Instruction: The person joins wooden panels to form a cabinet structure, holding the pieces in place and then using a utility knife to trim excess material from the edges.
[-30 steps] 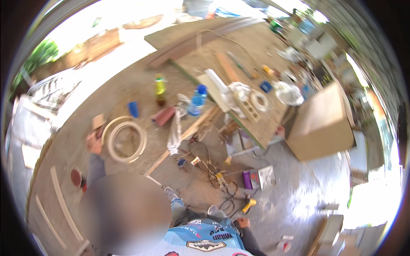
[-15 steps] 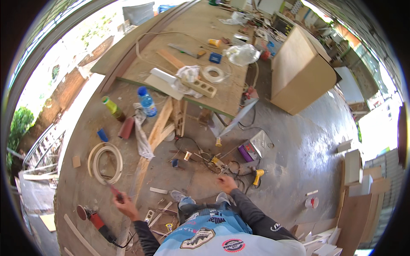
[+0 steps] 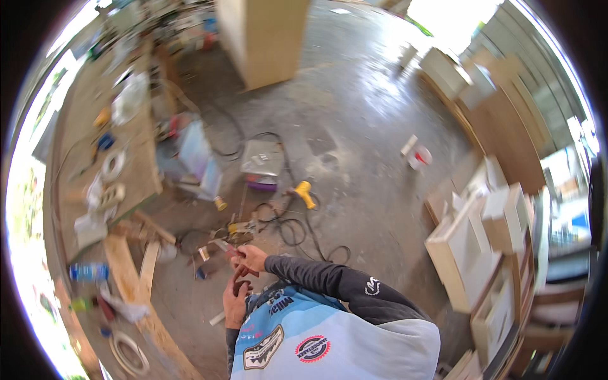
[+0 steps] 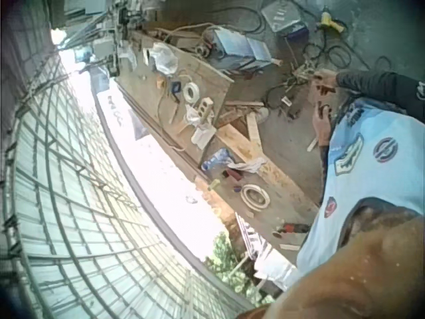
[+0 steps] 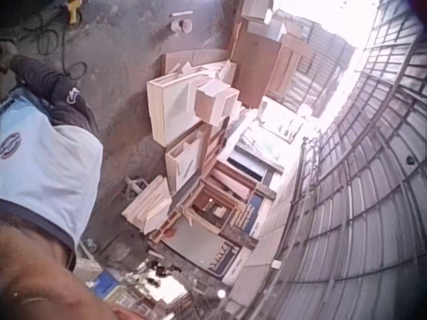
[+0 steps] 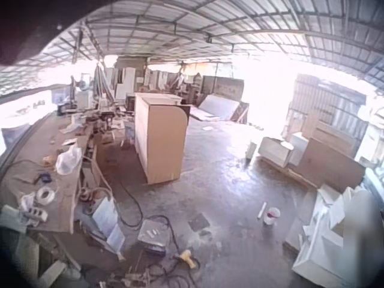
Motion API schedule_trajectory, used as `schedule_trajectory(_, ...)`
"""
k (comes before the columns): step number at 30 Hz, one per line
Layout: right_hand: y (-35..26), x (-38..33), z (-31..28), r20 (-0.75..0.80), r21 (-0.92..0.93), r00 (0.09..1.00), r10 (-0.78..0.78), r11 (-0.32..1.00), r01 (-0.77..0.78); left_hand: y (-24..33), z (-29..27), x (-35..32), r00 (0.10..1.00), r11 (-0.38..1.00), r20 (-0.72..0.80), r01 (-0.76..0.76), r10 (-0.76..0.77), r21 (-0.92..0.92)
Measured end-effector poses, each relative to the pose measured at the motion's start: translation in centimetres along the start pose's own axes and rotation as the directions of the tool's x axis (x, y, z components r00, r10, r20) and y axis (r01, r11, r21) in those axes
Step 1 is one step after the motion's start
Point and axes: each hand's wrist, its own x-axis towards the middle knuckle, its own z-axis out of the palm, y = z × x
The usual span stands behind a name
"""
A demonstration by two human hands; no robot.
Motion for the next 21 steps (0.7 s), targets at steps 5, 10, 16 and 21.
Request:
schedule_trajectory(5,12.7,-5.7,-18.3,-0.691,-0.490,0.700,-0.181,0.829,-0.269,-4.1,2.8,4.7,0.980,0.986,0.126,0.142,-0.153,0.093)
schedule_trajectory(10,22.7,-21.2,-25.0,-0.938,0.169,0.145,0.316,0.779,-0.604,-4.5,3.3,9.6,0.971,0.971,0.126,0.185,-0.205,0.154)
schedule_trajectory(16,29.5,-33.3,-19.7,-0.812,0.045,0.317,0.490,0.594,-0.803,-3.0,4.2,16.1,0.967,0.957,0.207,0.087,-0.148,0.276)
schedule_trajectory(21,35.0,-31.9,-11.5,-0.872,0.253,0.108,0.477,0.629,-0.735,-2.6,5.6,19.9,0.940,0.976,0.316,0.065,-0.130,0.210)
